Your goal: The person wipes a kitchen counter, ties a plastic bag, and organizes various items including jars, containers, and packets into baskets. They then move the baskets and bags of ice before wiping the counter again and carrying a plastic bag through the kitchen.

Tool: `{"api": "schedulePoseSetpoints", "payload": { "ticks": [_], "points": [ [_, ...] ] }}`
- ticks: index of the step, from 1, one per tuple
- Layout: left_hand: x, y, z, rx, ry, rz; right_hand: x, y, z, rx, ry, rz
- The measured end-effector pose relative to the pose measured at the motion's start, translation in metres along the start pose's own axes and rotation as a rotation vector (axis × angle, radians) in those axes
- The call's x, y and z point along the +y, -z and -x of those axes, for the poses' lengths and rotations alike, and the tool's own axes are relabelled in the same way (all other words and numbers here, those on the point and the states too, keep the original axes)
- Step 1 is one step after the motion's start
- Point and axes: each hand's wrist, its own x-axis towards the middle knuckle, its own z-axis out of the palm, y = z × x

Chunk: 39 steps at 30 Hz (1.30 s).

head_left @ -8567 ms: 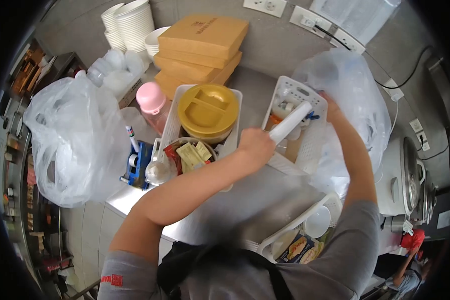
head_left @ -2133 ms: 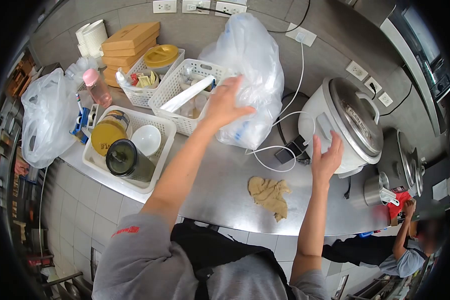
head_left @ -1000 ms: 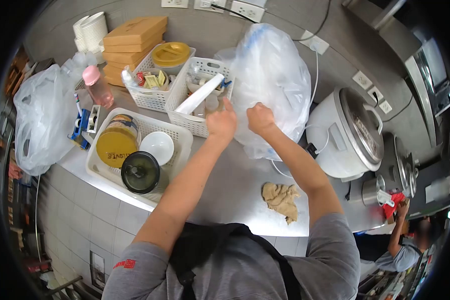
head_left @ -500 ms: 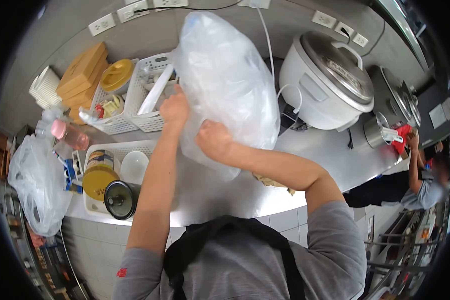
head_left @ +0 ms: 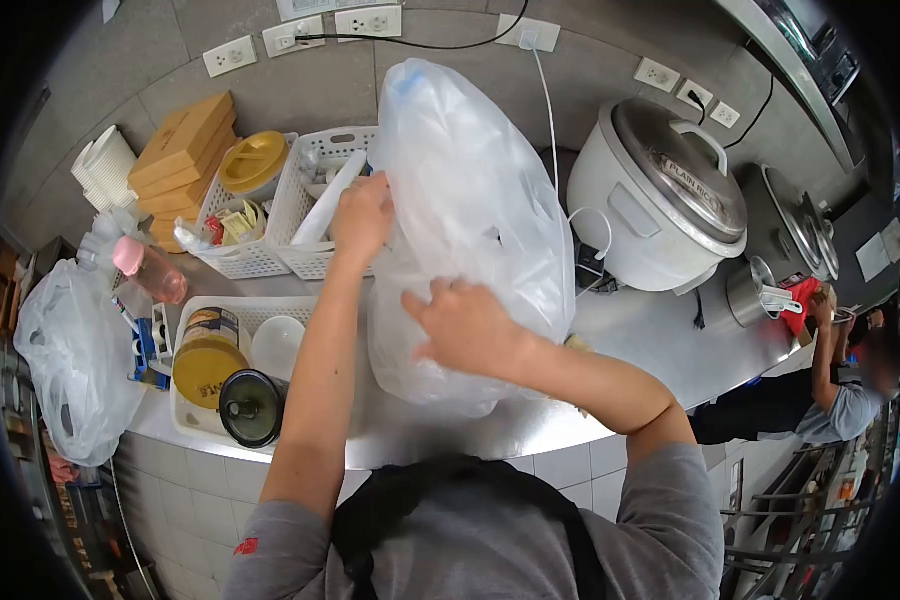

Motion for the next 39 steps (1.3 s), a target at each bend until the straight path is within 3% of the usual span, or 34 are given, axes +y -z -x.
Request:
{"api": "schedulePoseSetpoints", "payload": {
  "ticks": [1,4,6,8,10,13,15,16,17,19,20,22,24,26,27,28,30,31,33,34,35,37,38,39],
  "points": [
    [0.003,0.007,-0.006,-0.029,0.081,0.030,0.005,0.006,-0.003,0.061,-0.061,0.026],
    [0.028,0.039,-0.035,0.179,0.362,0.429,0.027,0.032,-0.014,0.406,-0.112,0.165],
    [0.034,0.043,-0.056,0.348,0.321,0.537,0.038,0.052,-0.022,0.549,-0.193,0.309],
    [0.031,0.034,-0.087,0.678,0.134,0.325,0.049,0.063,-0.039,0.653,-0.257,0.463],
    [0.031,0.033,-0.111,0.645,0.112,0.366,0.064,0.073,-0.060,0.735,-0.315,0.606],
    [0.034,0.023,-0.132,0.403,0.019,0.821,0.106,0.085,-0.085,0.859,-0.431,0.682],
    [0.032,0.019,-0.131,0.232,0.044,0.875,0.158,0.082,-0.107,0.932,-0.513,0.705],
    [0.031,0.016,-0.127,0.144,0.059,0.898,0.183,0.081,-0.112,0.713,-0.637,0.551],
    [0.029,0.007,-0.117,0.173,0.082,0.716,0.195,0.083,-0.113,0.490,-0.749,0.393],
    [0.026,-0.008,-0.091,0.232,0.122,0.353,0.208,0.086,-0.114,0.368,-0.757,0.374],
    [0.029,0.004,-0.081,0.031,0.128,0.256,0.208,0.090,-0.114,0.305,-0.760,0.368],
    [0.033,0.039,-0.065,-0.383,0.140,0.065,0.167,0.107,-0.092,0.705,-0.464,0.294],
    [0.004,0.037,-0.066,-0.014,0.286,0.287,0.123,0.118,-0.071,1.033,-0.008,0.006],
    [-0.030,0.052,-0.082,0.270,0.396,0.440,0.080,0.111,-0.033,0.761,0.284,-0.281],
    [-0.046,0.059,-0.089,0.309,0.447,0.342,0.069,0.102,-0.020,0.403,0.458,-0.441],
    [-0.054,0.063,-0.092,0.350,0.496,0.242,0.060,0.090,-0.015,0.034,0.473,-0.394],
    [-0.043,0.070,-0.084,0.573,0.329,0.124,0.066,0.057,-0.011,-0.446,0.308,-0.068],
    [-0.032,0.076,-0.079,0.684,0.237,0.063,0.072,0.050,-0.011,-0.348,0.198,0.100],
    [0.039,0.102,-0.062,0.629,0.011,0.728,0.088,0.047,-0.010,-0.148,-0.030,0.429],
    [0.072,0.115,-0.045,0.346,-0.217,0.912,0.100,0.057,-0.017,0.178,-0.039,0.580],
    [0.088,0.120,-0.030,-0.138,-0.361,1.139,0.111,0.074,-0.029,0.505,-0.048,0.720],
    [0.127,0.109,-0.018,-0.822,-0.767,1.097,0.109,0.137,-0.052,0.765,0.061,0.764],
    [0.127,0.100,-0.016,-0.688,-0.759,0.868,0.103,0.159,-0.059,0.912,0.176,0.835],
    [0.121,0.084,-0.013,-0.550,-0.745,0.639,0.092,0.173,-0.058,0.959,0.272,0.643]
  ]
}}
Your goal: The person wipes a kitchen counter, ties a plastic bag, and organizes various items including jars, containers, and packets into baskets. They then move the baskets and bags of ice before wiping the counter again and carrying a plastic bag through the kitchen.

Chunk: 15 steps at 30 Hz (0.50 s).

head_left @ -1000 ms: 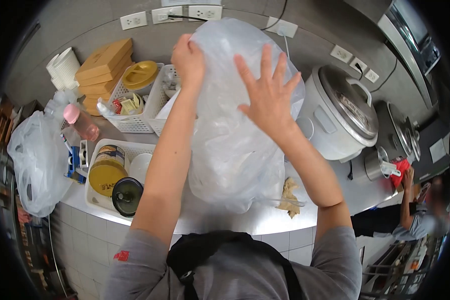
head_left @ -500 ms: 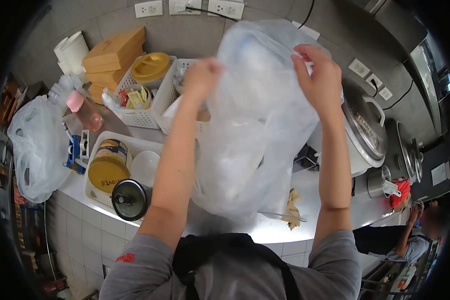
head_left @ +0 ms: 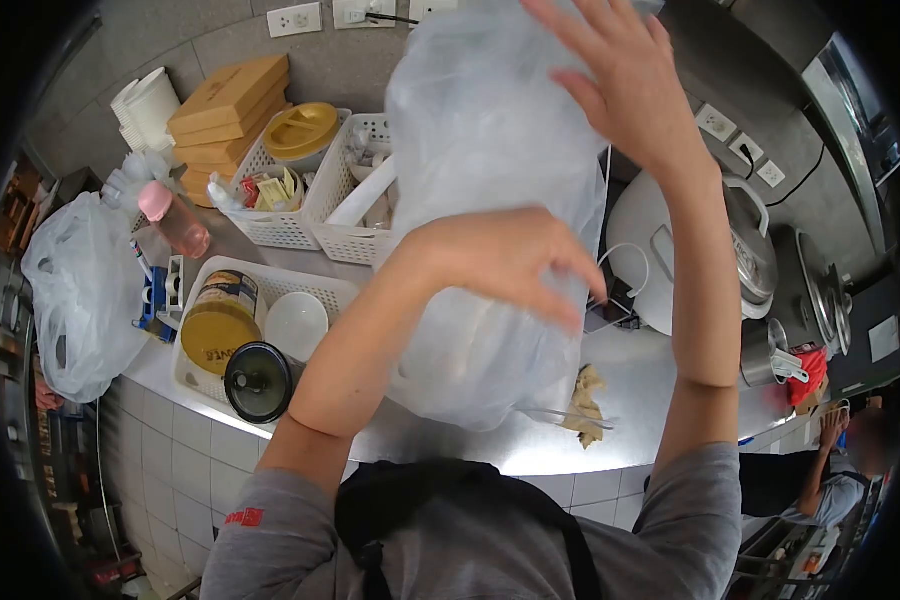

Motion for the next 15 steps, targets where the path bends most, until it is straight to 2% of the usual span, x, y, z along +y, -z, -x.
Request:
{"api": "schedulePoseSetpoints", "payload": {
  "ticks": [1,3,5,7,10,11,13,15],
  "points": [
    [-0.007,-0.004,-0.001,0.063,0.055,-0.250,-0.002,0.009,-0.014,0.077,-0.020,-0.189],
    [-0.014,0.017,-0.001,0.470,0.430,-0.654,-0.005,0.008,-0.020,0.181,-0.139,-0.505],
    [-0.058,0.044,0.016,0.795,0.334,-0.993,-0.014,-0.020,-0.004,0.234,-0.336,-0.764],
    [-0.058,0.063,0.024,0.897,0.372,-0.721,-0.036,-0.033,0.010,0.026,-0.291,-0.775],
    [-0.078,0.095,0.034,1.034,0.120,-1.224,-0.044,-0.085,0.027,-0.129,-0.412,-0.355],
    [-0.070,0.101,0.033,1.073,0.090,-1.387,-0.037,-0.090,0.025,-0.331,-0.471,-0.328],
    [-0.052,0.098,0.028,1.131,0.200,-1.529,-0.023,-0.090,0.020,-0.738,-0.581,-0.264],
    [-0.058,0.103,0.028,1.116,0.183,-1.439,-0.023,-0.075,0.014,-0.809,-0.574,-0.217]
  ]
}}
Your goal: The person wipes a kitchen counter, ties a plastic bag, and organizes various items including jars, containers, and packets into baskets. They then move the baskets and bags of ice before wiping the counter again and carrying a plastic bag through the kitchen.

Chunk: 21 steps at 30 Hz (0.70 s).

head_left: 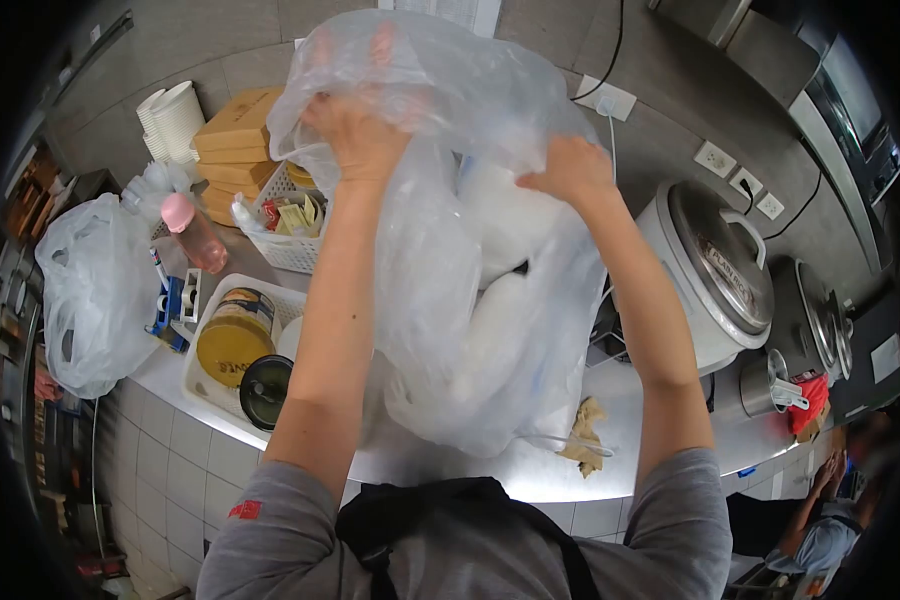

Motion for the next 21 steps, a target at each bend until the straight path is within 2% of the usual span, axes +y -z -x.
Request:
{"api": "schedulePoseSetpoints", "payload": {
  "ticks": [1,2,4,6,7,8,9,11,13,15,16,17,19,20,21],
  "points": [
    [-0.011,-0.018,0.005,-0.040,-0.003,0.170,-0.005,0.007,0.009,-0.022,-0.009,0.033],
    [-0.019,-0.032,0.004,-0.076,-0.005,0.339,-0.009,-0.005,0.018,0.386,0.250,-0.020],
    [0.000,-0.038,-0.018,-0.333,-0.009,0.415,-0.052,-0.009,0.032,0.542,0.632,-0.089],
    [0.022,-0.046,-0.036,-0.404,-0.066,0.365,-0.075,-0.025,0.019,0.380,0.548,-0.184],
    [0.029,-0.054,-0.044,-0.338,-0.126,0.270,-0.076,-0.035,0.008,0.301,0.501,-0.233],
    [0.030,-0.061,-0.048,-0.270,-0.190,0.173,-0.063,-0.046,-0.014,0.356,0.275,-0.134],
    [0.027,-0.069,-0.047,-0.413,-0.164,0.172,-0.044,-0.054,-0.037,0.408,0.052,-0.032],
    [0.016,-0.083,-0.036,-0.692,-0.117,0.159,-0.014,-0.055,-0.055,0.211,-0.089,-0.136],
    [-0.002,-0.087,-0.008,-0.743,-0.040,0.080,0.014,-0.048,-0.061,0.402,-0.139,-0.183],
    [-0.025,-0.087,0.014,-0.996,0.152,-0.340,0.049,-0.031,-0.063,0.272,-0.181,-0.466],
    [-0.030,-0.079,0.019,-1.026,0.221,-0.355,0.058,-0.026,-0.062,0.194,-0.206,-0.606],
    [-0.036,-0.071,0.025,-1.063,0.279,-0.371,0.059,-0.027,-0.058,0.068,-0.168,-0.531],
    [-0.073,-0.112,0.034,-1.350,0.220,0.026,0.058,-0.028,-0.054,-0.172,-0.088,-0.378],
    [-0.075,-0.119,0.029,-1.477,0.187,0.233,0.050,-0.035,-0.054,-0.108,-0.049,-0.298],
    [-0.072,-0.123,0.030,-1.420,0.440,0.606,0.037,-0.049,-0.054,-0.046,-0.006,-0.218]
  ]
}}
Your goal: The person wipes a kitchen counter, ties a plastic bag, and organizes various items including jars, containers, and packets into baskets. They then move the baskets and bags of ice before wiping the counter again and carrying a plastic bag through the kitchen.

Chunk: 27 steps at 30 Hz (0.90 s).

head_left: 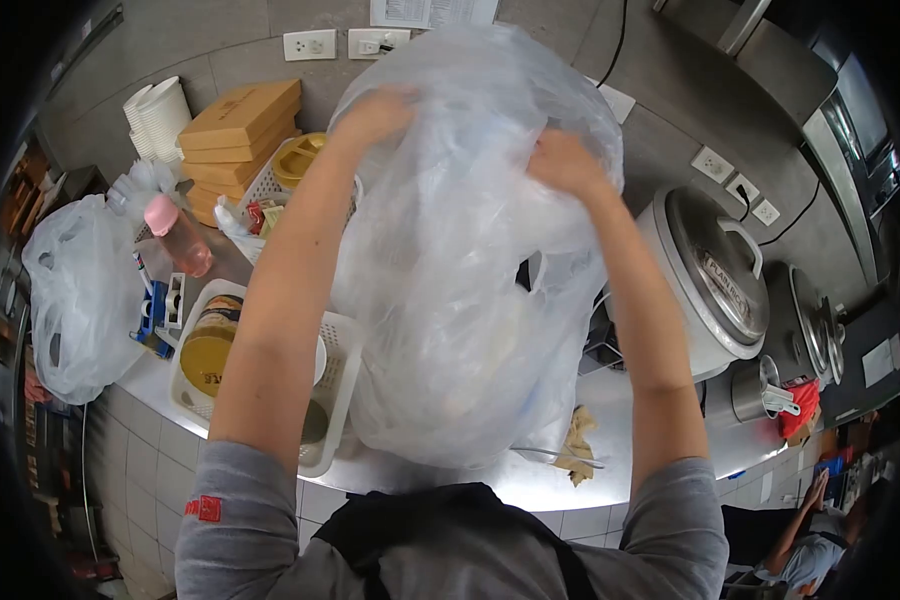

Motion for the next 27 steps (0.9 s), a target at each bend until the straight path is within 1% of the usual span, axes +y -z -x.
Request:
{"api": "schedulePoseSetpoints", "payload": {
  "ticks": [1,3,4,5,7,9,11,12,13,14,16,17,19,21,22,23,24,25,26,27],
  "points": [
    [0.021,-0.002,0.009,0.007,-0.054,0.407,-0.005,-0.017,-0.003,0.056,0.058,0.079],
    [0.068,-0.015,0.027,0.157,-0.032,0.550,0.015,-0.055,-0.029,0.229,0.146,-0.094],
    [0.080,-0.020,0.026,0.135,-0.130,0.577,0.027,-0.073,-0.044,0.311,0.197,-0.183],
    [0.091,-0.024,0.025,0.110,-0.231,0.604,0.036,-0.088,-0.055,0.277,0.243,-0.320],
    [0.113,-0.031,0.032,0.190,-0.193,0.429,0.061,-0.115,-0.077,0.200,0.318,-0.590],
    [0.118,-0.039,0.037,0.226,-0.154,0.429,0.083,-0.134,-0.092,0.117,0.370,-0.850],
    [0.116,-0.040,0.035,0.251,-0.139,0.414,0.087,-0.121,-0.094,0.037,0.410,-1.078],
    [0.114,-0.040,0.034,0.261,-0.135,0.392,0.093,-0.115,-0.089,0.077,0.410,-0.766],
    [0.109,-0.039,0.030,0.274,-0.129,0.364,0.078,-0.092,-0.063,0.121,0.409,-0.459],
    [0.104,-0.038,0.025,0.343,-0.127,0.307,0.057,-0.071,-0.036,0.167,0.401,-0.159],
    [0.092,-0.037,0.014,0.489,-0.112,0.196,0.018,-0.045,0.002,0.277,0.261,-0.110],
    [0.080,-0.032,0.004,0.515,-0.064,0.010,0.005,-0.031,0.013,0.326,0.190,-0.086],
    [0.060,-0.022,-0.013,0.540,0.045,-0.356,-0.004,0.002,0.022,0.275,0.115,0.031],
    [0.054,-0.021,0.006,0.548,0.143,-0.220,-0.053,0.077,0.066,0.166,-0.051,-0.167],
    [0.054,-0.022,0.017,0.552,0.189,-0.149,-0.044,0.084,0.060,0.323,0.093,-0.013],
    [0.050,-0.027,0.015,0.522,0.199,-0.224,-0.047,0.098,0.060,0.341,0.176,-0.055],
    [0.049,-0.035,0.011,0.493,0.208,-0.297,-0.054,0.118,0.064,0.281,0.301,-0.117],
    [0.048,-0.044,0.007,0.463,0.218,-0.368,-0.063,0.141,0.068,0.284,0.431,-0.035],
    [0.046,-0.055,0.000,0.452,0.188,-0.380,-0.068,0.153,0.070,0.328,0.539,-0.101],
    [0.046,-0.066,-0.007,0.444,0.159,-0.394,-0.073,0.165,0.071,0.266,0.487,-0.222]
  ]
}}
